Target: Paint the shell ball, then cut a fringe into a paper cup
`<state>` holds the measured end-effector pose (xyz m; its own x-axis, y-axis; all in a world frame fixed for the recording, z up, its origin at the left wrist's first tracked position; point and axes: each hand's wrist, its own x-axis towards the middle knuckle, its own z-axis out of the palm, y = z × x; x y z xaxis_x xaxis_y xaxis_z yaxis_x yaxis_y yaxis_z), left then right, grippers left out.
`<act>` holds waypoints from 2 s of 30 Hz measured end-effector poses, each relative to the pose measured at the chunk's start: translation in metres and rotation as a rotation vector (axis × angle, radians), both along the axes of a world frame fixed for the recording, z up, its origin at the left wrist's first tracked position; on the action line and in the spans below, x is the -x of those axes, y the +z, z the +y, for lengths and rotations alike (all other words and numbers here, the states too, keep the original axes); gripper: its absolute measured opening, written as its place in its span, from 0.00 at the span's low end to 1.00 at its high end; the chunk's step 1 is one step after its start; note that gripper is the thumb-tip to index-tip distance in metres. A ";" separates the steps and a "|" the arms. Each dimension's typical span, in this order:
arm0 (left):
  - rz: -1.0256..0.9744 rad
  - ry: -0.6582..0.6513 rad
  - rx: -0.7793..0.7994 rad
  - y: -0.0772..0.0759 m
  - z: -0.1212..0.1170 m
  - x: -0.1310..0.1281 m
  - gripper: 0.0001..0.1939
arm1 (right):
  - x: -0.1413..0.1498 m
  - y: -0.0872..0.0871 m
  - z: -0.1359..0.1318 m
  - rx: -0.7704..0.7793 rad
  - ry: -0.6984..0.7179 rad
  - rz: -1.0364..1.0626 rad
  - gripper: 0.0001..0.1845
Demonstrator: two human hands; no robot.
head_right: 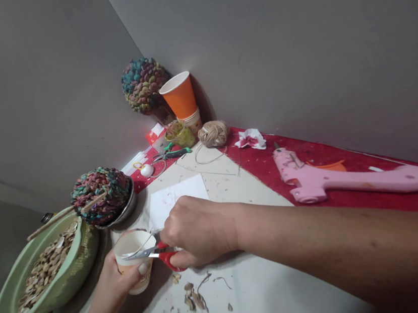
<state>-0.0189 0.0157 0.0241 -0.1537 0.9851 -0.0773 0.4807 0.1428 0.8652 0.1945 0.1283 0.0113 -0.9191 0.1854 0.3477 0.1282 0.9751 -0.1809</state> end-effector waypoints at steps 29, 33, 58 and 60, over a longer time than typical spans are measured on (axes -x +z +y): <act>0.038 0.021 -0.027 -0.002 -0.002 -0.007 0.24 | 0.003 0.001 -0.006 -0.064 -0.043 -0.025 0.12; 0.060 0.009 -0.024 -0.003 -0.001 -0.004 0.23 | 0.003 0.000 -0.004 -0.072 -0.017 -0.001 0.12; 0.069 0.039 -0.061 -0.007 -0.003 -0.005 0.26 | 0.004 -0.011 -0.004 -0.063 -0.004 0.087 0.12; 0.056 0.055 -0.064 -0.008 -0.003 -0.005 0.27 | 0.004 -0.009 -0.005 -0.063 -0.007 0.084 0.11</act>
<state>-0.0139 0.0124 0.0161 -0.2098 0.9777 -0.0040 0.5214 0.1153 0.8455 0.1907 0.1234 0.0022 -0.8848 0.1676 0.4348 0.1224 0.9839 -0.1302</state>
